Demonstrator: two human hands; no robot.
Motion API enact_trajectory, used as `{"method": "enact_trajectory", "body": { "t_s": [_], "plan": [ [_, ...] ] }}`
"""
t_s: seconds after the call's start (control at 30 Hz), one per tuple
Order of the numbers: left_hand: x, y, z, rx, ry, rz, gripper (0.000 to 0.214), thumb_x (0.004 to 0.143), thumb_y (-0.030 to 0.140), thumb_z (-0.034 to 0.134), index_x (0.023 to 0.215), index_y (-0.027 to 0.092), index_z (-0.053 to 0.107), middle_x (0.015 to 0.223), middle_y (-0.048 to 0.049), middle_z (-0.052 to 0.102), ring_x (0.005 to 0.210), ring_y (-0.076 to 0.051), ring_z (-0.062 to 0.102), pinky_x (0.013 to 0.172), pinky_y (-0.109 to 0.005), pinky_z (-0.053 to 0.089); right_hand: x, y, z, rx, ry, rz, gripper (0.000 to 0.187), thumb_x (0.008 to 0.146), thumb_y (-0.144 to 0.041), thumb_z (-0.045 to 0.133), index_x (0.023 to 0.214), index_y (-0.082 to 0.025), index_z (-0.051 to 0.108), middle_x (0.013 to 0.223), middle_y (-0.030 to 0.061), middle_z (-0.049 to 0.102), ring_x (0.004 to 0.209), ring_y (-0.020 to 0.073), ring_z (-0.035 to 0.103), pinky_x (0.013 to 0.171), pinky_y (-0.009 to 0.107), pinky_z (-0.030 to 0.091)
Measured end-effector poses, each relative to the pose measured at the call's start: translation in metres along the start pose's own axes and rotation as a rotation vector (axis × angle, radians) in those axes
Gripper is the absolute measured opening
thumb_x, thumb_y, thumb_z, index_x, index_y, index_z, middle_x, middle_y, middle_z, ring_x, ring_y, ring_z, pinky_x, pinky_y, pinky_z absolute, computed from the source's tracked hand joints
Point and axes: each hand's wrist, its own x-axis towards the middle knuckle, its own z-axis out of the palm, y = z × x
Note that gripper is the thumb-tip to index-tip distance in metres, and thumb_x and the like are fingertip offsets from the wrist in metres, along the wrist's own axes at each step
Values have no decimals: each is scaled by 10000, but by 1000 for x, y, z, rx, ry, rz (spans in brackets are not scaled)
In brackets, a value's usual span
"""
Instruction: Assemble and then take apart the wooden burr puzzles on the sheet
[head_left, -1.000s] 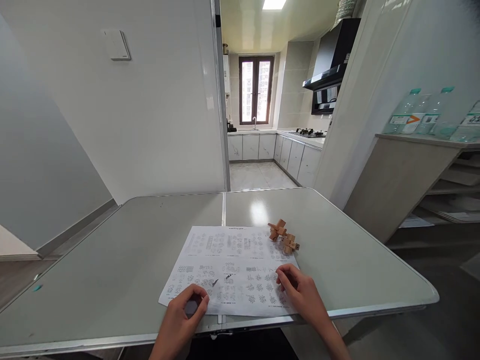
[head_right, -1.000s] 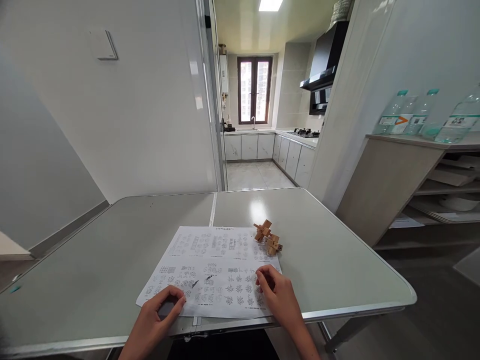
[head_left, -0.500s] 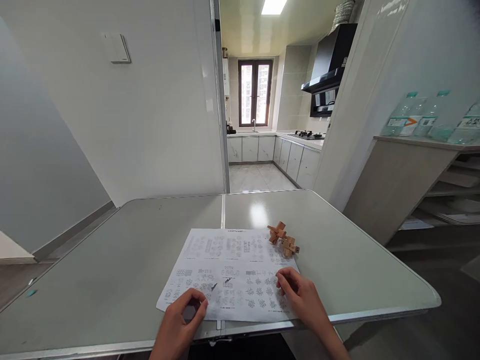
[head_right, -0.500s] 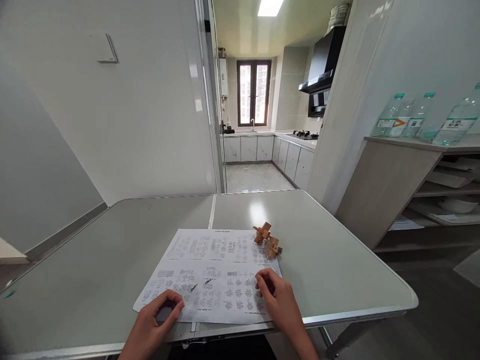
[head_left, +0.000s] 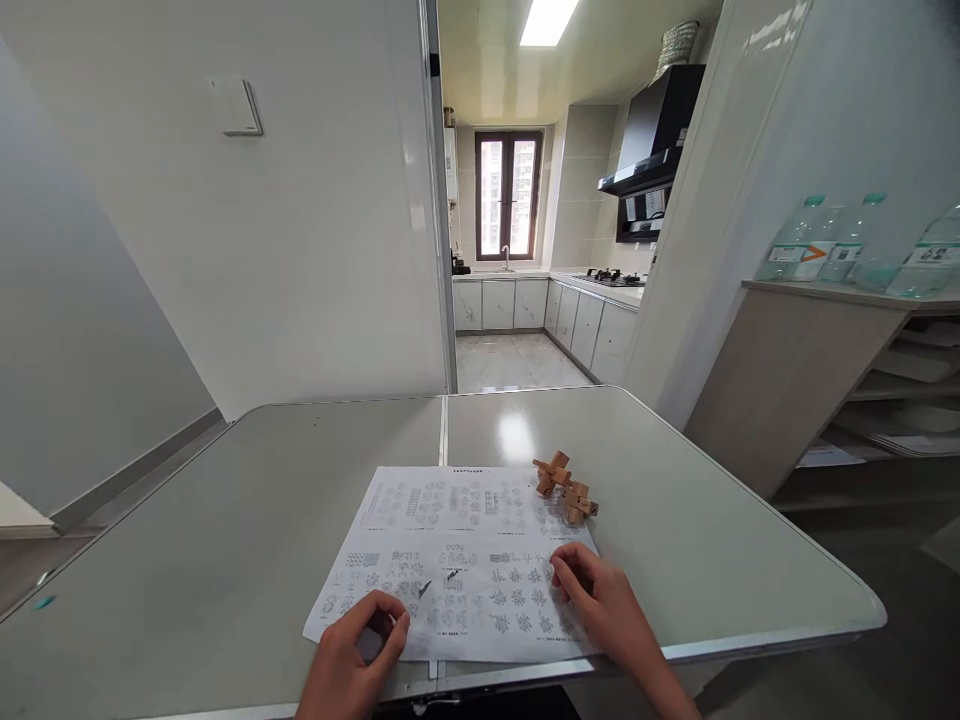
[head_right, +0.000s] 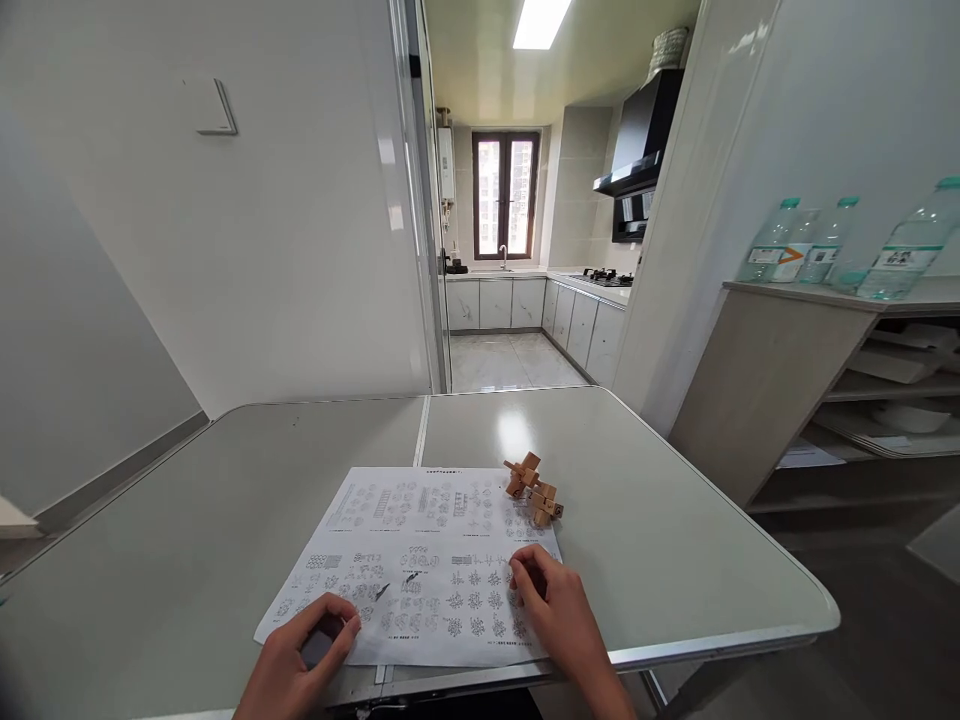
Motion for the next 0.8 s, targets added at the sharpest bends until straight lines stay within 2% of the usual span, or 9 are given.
{"method": "enact_trajectory", "body": {
  "t_s": [0.13, 0.27, 0.47, 0.53, 0.7, 0.8],
  "plan": [
    [0, 0, 0, 8, 5, 8, 381, 899, 584, 562, 789, 238, 675, 718, -12, 680, 692, -223, 636, 656, -277, 493, 5, 1, -2, -43, -9, 8, 431, 947, -633, 492, 858, -237, 638, 706, 20, 705, 618, 205, 632, 594, 288, 478],
    [1, -1, 0, 17, 1, 10, 370, 900, 578, 571, 795, 241, 679, 717, -7, 684, 689, -221, 642, 646, -269, 495, 11, 1, -2, -81, -32, -11, 360, 960, -551, 508, 860, -235, 649, 733, 21, 727, 662, 209, 669, 623, 290, 485],
    [4, -9, 1, 18, 5, 32, 369, 906, 573, 565, 792, 241, 681, 714, -3, 682, 689, -219, 645, 692, -272, 508, 18, -21, -5, -127, -66, -71, 290, 979, -471, 505, 852, -244, 633, 745, 13, 725, 630, 191, 653, 583, 276, 471],
    [4, -10, 1, 23, 14, 28, 369, 898, 575, 574, 787, 242, 687, 715, -3, 684, 695, -221, 645, 692, -270, 506, 25, -29, -10, -146, -26, -104, 303, 995, -482, 479, 880, -245, 628, 765, 21, 721, 641, 193, 653, 593, 281, 477],
    [1, -3, 2, -5, 47, 16, 394, 888, 600, 569, 766, 240, 673, 686, -2, 663, 668, -221, 623, 671, -273, 489, 55, -34, -29, -316, 201, -193, 297, 1016, -468, 439, 981, -242, 628, 895, 46, 731, 665, 197, 651, 656, 316, 484],
    [-2, 5, 5, -25, 98, -5, 394, 883, 599, 575, 749, 237, 657, 675, 2, 648, 663, -217, 609, 666, -272, 473, 80, -29, -39, -456, 267, -210, 266, 1007, -414, 429, 1055, -227, 612, 1063, 89, 710, 880, 236, 674, 745, 334, 505]
  ]
}}
